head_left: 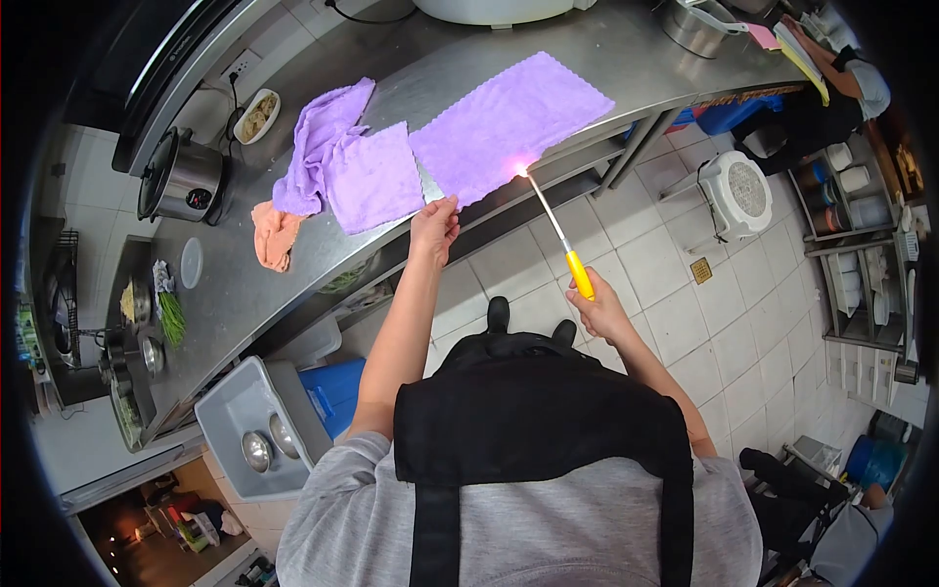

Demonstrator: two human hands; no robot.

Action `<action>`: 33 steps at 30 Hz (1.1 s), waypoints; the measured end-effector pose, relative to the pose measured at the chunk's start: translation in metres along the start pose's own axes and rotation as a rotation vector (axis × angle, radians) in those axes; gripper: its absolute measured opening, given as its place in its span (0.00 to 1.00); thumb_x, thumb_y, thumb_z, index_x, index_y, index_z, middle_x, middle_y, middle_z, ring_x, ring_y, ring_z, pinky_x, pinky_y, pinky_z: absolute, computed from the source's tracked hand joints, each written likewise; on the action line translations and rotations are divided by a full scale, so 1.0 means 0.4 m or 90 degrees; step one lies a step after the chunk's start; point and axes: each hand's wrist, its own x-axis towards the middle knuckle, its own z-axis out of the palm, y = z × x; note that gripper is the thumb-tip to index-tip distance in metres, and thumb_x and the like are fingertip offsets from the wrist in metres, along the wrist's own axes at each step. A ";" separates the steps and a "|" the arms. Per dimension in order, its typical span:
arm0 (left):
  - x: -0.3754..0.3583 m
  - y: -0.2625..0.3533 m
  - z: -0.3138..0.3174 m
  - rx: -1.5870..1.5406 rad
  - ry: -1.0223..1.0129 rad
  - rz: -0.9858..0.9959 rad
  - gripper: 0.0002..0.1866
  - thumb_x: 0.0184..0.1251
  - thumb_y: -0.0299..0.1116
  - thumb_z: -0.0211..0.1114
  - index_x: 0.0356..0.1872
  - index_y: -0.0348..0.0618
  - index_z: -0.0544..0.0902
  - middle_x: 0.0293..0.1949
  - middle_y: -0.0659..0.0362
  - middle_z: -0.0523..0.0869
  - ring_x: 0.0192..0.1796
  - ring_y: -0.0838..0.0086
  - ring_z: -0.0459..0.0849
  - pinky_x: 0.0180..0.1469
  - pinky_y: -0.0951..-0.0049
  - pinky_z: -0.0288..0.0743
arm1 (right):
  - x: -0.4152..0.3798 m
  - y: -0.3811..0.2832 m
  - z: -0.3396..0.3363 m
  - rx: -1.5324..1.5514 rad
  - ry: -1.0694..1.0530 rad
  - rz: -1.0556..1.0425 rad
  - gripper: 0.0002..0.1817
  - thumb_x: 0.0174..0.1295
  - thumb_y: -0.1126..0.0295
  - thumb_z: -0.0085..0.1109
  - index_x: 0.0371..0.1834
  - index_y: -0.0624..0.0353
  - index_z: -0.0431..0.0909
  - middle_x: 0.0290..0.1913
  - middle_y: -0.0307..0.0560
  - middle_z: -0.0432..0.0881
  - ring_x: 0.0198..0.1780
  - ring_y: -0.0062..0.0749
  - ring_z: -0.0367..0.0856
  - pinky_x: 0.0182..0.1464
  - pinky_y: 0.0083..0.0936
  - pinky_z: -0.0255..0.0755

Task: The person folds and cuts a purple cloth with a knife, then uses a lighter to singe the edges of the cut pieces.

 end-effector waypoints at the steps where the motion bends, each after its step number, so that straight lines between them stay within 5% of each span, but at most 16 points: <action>1: -0.001 -0.001 0.000 0.002 0.006 -0.001 0.07 0.57 0.36 0.68 0.29 0.52 0.77 0.25 0.71 0.76 0.25 0.86 0.72 0.33 0.78 0.68 | 0.003 -0.005 -0.006 0.000 0.003 -0.002 0.08 0.61 0.70 0.55 0.38 0.56 0.65 0.15 0.34 0.64 0.08 0.16 0.59 0.08 0.19 0.51; 33: -0.020 0.003 -0.036 -0.013 0.041 0.003 0.06 0.58 0.36 0.67 0.29 0.53 0.78 0.23 0.71 0.76 0.23 0.86 0.73 0.34 0.76 0.69 | 0.033 -0.009 -0.049 0.015 0.025 -0.004 0.08 0.61 0.70 0.54 0.38 0.53 0.65 0.15 0.33 0.62 0.09 0.15 0.58 0.08 0.18 0.51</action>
